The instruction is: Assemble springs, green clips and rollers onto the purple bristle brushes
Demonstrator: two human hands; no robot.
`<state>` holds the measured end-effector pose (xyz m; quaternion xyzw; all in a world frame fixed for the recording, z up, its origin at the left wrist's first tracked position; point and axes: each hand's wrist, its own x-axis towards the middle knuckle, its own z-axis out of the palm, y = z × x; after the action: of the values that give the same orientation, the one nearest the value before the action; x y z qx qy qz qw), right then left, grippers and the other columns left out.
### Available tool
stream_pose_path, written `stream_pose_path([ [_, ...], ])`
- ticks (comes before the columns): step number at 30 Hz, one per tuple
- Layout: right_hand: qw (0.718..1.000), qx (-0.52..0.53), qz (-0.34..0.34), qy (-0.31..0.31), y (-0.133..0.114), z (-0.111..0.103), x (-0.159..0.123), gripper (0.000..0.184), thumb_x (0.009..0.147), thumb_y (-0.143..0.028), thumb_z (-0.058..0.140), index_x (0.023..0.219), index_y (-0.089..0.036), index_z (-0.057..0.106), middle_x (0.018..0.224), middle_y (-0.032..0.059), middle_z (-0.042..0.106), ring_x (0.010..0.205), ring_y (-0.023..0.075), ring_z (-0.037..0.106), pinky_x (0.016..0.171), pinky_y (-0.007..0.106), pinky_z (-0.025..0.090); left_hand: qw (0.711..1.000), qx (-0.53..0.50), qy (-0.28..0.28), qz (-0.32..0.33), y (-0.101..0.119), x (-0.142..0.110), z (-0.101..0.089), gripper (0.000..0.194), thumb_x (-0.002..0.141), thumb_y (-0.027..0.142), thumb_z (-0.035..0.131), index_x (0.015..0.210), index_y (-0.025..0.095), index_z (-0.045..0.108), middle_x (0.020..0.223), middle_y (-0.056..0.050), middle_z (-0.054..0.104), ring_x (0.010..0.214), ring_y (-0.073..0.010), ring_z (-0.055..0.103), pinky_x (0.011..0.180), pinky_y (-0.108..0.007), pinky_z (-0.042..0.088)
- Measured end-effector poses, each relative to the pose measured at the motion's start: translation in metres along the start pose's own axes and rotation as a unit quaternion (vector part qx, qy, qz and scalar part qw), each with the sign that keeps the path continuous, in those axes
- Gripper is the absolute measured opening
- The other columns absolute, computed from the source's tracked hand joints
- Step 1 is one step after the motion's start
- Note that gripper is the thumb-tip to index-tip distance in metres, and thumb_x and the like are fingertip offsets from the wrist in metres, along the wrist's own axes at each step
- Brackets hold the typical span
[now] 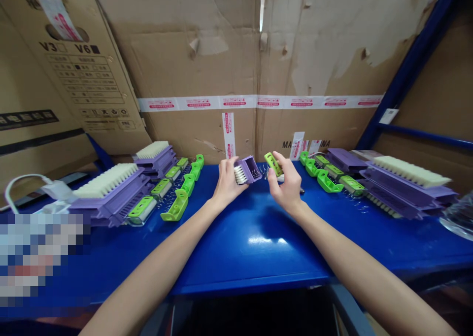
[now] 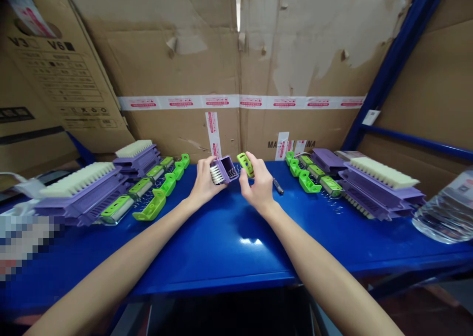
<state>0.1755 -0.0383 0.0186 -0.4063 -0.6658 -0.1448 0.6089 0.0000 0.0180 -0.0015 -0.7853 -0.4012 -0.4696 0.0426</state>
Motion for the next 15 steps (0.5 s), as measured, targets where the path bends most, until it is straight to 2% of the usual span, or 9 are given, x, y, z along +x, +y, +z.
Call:
stream_pose_path([
  [5, 0.998, 0.028, -0.058, 0.002, -0.0046, 0.0023, -0.0018, 0.043, 0.089, -0.023, 0.045, 0.133, -0.02, 0.047, 0.112, 0.0126, 0.062, 0.1, 0.0242, 0.06, 0.085, 0.042, 0.051, 0.999, -0.038, 0.016, -0.035, 0.0046, -0.0007, 0.0007, 0.075, 0.061, 0.032, 0.08, 0.121, 0.023, 0.037, 0.114, -0.008, 0.046, 0.112, -0.0254, 0.048, 0.096, -0.042, 0.043],
  [8, 0.998, 0.024, -0.061, 0.005, -0.0024, 0.0026, -0.0015, 0.044, 0.09, -0.022, 0.045, 0.135, -0.022, 0.046, 0.118, 0.0119, 0.061, 0.106, 0.0246, 0.059, 0.09, 0.044, 0.05, 0.997, -0.042, 0.014, -0.06, 0.0053, -0.0013, 0.0008, 0.076, 0.06, 0.033, 0.081, 0.121, 0.023, 0.037, 0.114, -0.007, 0.046, 0.11, -0.0249, 0.052, 0.094, -0.041, 0.046],
  [15, 0.996, 0.014, -0.072, -0.046, -0.0022, 0.0062, -0.0055, 0.047, 0.09, -0.024, 0.048, 0.137, -0.023, 0.045, 0.118, 0.0108, 0.063, 0.103, 0.024, 0.06, 0.088, 0.043, 0.051, 0.996, -0.063, 0.03, -0.053, 0.0086, -0.0058, 0.0081, 0.08, 0.059, 0.036, 0.083, 0.12, 0.022, 0.032, 0.117, -0.01, 0.047, 0.113, -0.0254, 0.053, 0.095, -0.041, 0.045],
])
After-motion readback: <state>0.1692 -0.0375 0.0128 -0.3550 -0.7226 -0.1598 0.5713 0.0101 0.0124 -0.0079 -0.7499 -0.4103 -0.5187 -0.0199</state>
